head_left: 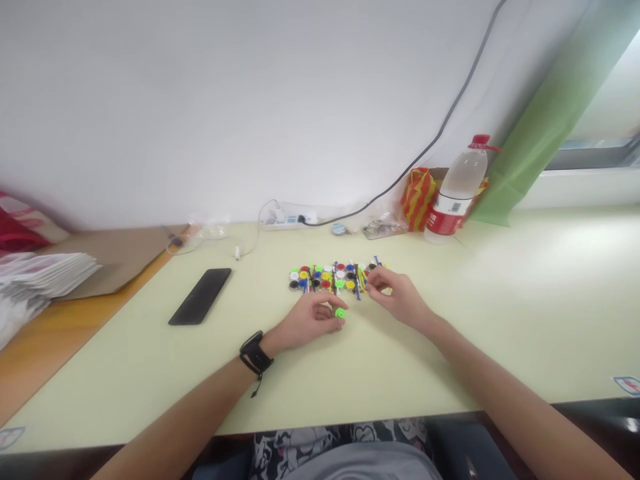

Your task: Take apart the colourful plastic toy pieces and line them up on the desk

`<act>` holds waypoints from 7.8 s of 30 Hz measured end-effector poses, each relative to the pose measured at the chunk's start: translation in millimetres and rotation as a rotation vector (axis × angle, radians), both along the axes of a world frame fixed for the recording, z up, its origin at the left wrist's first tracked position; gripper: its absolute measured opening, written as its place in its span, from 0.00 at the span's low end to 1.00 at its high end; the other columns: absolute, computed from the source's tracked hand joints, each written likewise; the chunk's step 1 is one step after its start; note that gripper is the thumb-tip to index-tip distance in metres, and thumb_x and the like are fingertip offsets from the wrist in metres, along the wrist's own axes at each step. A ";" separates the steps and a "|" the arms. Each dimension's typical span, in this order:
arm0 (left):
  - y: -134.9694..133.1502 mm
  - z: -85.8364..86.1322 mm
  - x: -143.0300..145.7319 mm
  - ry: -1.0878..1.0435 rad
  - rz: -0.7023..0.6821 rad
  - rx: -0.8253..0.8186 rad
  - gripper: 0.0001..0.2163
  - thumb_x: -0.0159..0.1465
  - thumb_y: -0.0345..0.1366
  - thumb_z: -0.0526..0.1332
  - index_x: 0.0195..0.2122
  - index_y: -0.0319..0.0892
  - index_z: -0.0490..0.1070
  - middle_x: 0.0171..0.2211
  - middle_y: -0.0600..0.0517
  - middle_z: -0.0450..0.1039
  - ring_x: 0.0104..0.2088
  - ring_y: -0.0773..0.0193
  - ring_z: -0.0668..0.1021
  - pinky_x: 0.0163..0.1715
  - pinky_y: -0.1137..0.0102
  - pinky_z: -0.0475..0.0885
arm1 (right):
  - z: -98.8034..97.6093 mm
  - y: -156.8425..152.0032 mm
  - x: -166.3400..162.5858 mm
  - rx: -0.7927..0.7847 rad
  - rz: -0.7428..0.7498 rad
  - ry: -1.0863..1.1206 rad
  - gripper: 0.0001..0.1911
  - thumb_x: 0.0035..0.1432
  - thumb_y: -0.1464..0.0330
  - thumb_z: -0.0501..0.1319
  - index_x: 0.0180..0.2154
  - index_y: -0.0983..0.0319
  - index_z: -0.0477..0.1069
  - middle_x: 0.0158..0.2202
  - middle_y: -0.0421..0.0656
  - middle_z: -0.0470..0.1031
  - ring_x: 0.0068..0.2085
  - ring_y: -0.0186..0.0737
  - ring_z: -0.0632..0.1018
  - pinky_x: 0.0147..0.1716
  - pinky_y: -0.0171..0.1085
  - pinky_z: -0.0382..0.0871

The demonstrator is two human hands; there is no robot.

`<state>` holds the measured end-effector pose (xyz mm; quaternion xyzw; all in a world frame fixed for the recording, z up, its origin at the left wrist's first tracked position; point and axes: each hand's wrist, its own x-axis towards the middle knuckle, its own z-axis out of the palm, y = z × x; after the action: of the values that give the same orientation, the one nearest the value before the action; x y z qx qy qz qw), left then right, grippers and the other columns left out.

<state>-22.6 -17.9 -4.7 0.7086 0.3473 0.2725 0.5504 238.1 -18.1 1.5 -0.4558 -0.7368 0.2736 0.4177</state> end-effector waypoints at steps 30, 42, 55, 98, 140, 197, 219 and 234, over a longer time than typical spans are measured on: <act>0.6 4.5 2.3 -0.053 -0.042 -0.031 0.17 0.66 0.44 0.68 0.50 0.39 0.79 0.38 0.46 0.81 0.37 0.61 0.82 0.43 0.64 0.79 | -11.4 -22.5 -34.8 -0.267 0.338 0.130 0.10 0.72 0.57 0.55 0.45 0.57 0.64 0.40 0.41 0.71 0.37 0.38 0.74 0.36 0.36 0.68; 2.7 0.8 -0.2 -0.030 0.000 -0.028 0.17 0.64 0.41 0.69 0.53 0.41 0.78 0.36 0.47 0.82 0.39 0.59 0.83 0.45 0.62 0.79 | 4.3 -17.8 -21.9 -0.236 0.292 0.048 0.05 0.68 0.66 0.56 0.39 0.58 0.69 0.36 0.41 0.71 0.35 0.38 0.70 0.34 0.35 0.65; -2.2 6.4 2.1 -0.031 -0.051 0.067 0.15 0.66 0.41 0.68 0.51 0.42 0.79 0.43 0.47 0.80 0.40 0.63 0.80 0.44 0.67 0.76 | 1.9 -15.0 -18.3 -0.338 0.362 0.208 0.09 0.63 0.62 0.65 0.40 0.59 0.81 0.34 0.43 0.79 0.32 0.39 0.78 0.34 0.39 0.73; -0.7 7.0 -6.2 0.121 0.001 0.472 0.07 0.63 0.36 0.69 0.42 0.42 0.81 0.38 0.49 0.82 0.36 0.63 0.83 0.40 0.70 0.78 | 8.7 -16.3 -16.1 -0.393 0.398 0.132 0.03 0.57 0.74 0.62 0.33 0.61 0.72 0.30 0.38 0.71 0.31 0.35 0.72 0.32 0.35 0.66; 3.8 5.2 -2.6 -0.212 0.123 -0.005 0.15 0.59 0.41 0.74 0.42 0.39 0.78 0.40 0.47 0.80 0.40 0.61 0.82 0.46 0.63 0.78 | 7.7 -15.8 -10.6 -0.313 0.177 0.384 0.32 0.68 0.54 0.54 0.14 0.58 0.49 0.17 0.37 0.48 0.23 0.35 0.53 0.26 0.41 0.49; 10.6 15.5 -12.9 -0.439 0.042 -0.400 0.17 0.51 0.26 0.78 0.41 0.40 0.76 0.47 0.46 0.80 0.46 0.59 0.83 0.43 0.69 0.77 | 11.8 -14.6 -7.8 -0.363 0.167 0.301 0.26 0.64 0.51 0.63 0.23 0.61 0.67 0.22 0.37 0.62 0.25 0.33 0.63 0.25 0.36 0.55; 9.3 17.2 -13.0 -0.391 0.048 -0.385 0.18 0.52 0.27 0.77 0.42 0.42 0.76 0.46 0.47 0.81 0.49 0.57 0.83 0.43 0.69 0.76 | 14.5 -13.8 -6.1 -0.363 0.183 0.297 0.25 0.65 0.50 0.63 0.23 0.61 0.67 0.23 0.38 0.63 0.25 0.34 0.63 0.25 0.36 0.56; 8.5 17.4 -12.7 -0.411 0.062 -0.451 0.17 0.54 0.31 0.78 0.44 0.41 0.78 0.48 0.46 0.81 0.51 0.58 0.82 0.58 0.61 0.73 | 15.2 -15.0 -7.0 -0.369 0.202 0.249 0.27 0.64 0.47 0.62 0.23 0.61 0.67 0.22 0.39 0.64 0.25 0.34 0.64 0.24 0.36 0.56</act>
<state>-35.3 -9.4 12.7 0.4879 0.3019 0.3429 0.7439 231.2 -33.1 16.7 -0.4112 -0.6591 0.4978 0.3856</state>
